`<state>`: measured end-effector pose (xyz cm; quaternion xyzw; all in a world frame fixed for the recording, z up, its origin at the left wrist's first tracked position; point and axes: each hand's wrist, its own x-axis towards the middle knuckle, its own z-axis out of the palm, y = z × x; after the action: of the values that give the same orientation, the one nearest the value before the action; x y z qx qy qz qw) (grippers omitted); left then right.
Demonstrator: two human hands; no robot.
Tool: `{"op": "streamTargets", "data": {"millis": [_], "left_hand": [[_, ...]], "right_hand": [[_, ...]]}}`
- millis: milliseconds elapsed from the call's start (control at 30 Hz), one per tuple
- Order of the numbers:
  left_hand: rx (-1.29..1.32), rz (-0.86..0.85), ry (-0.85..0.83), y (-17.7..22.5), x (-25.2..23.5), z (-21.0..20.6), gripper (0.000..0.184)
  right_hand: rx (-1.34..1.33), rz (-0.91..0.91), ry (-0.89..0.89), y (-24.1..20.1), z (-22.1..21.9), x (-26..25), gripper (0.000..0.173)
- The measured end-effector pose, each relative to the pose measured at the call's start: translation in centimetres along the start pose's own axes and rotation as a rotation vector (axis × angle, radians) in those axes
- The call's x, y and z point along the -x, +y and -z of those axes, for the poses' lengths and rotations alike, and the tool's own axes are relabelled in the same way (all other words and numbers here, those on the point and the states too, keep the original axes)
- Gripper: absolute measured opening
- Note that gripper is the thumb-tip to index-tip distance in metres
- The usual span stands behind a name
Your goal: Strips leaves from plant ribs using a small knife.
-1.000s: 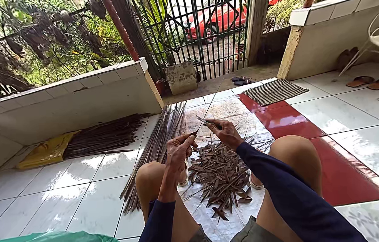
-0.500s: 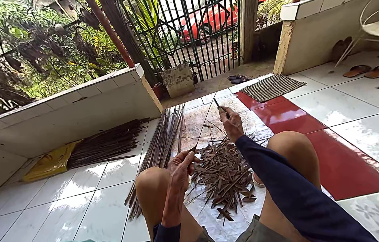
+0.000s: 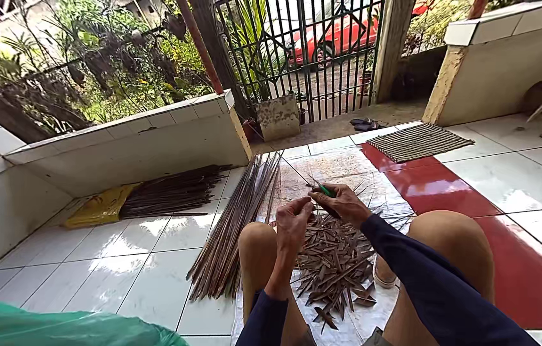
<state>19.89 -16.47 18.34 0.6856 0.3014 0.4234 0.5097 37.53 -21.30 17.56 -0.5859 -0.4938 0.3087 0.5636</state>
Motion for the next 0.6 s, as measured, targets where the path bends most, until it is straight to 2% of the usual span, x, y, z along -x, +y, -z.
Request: {"op": "streamTargets", "data": {"millis": [67, 100, 133, 200, 267, 333, 467, 533, 600], "left_hand": [[-0.495, -0.297, 0.222, 1.0, -0.1, 1.2, 0.017], [-0.645, -0.443, 0.312, 1.2, -0.6, 1.8, 0.015], [-0.741, -0.559, 0.339, 1.4, -1.3, 2.3, 0.015], [-0.882, -0.681, 0.263, 1.8, -2.5, 3.1, 0.022], [-0.972, -0.746, 0.150, 2.0, -3.5, 3.8, 0.024], [-0.991, -0.813, 0.022, 1.9, -4.1, 4.6, 0.019], [-1.019, -0.856, -0.187, 0.9, -4.4, 6.0, 0.020], [-1.010, -0.826, -0.233, 0.0, -5.0, 6.3, 0.021], [-1.015, -0.748, -0.230, -0.5, -5.6, 6.5, 0.022]], "right_hand": [[0.024, 0.014, -0.057, -0.4, 1.3, 0.2, 0.026], [0.011, 0.020, -0.104, -0.6, 1.8, 0.4, 0.026], [0.000, 0.023, -0.156, -0.9, 2.2, 0.6, 0.025], [-0.025, 0.023, -0.230, -1.7, 2.8, 1.1, 0.023], [-0.043, 0.022, -0.255, -2.6, 3.2, 1.6, 0.021], [-0.039, 0.034, -0.268, -3.2, 3.9, 1.8, 0.019], [-0.020, 0.010, -0.318, -3.2, 5.3, 1.6, 0.015], [0.006, 0.055, -0.215, -3.0, 5.5, 1.5, 0.017], [0.096, 0.109, 0.033, -2.5, 6.1, 1.1, 0.026]]}}
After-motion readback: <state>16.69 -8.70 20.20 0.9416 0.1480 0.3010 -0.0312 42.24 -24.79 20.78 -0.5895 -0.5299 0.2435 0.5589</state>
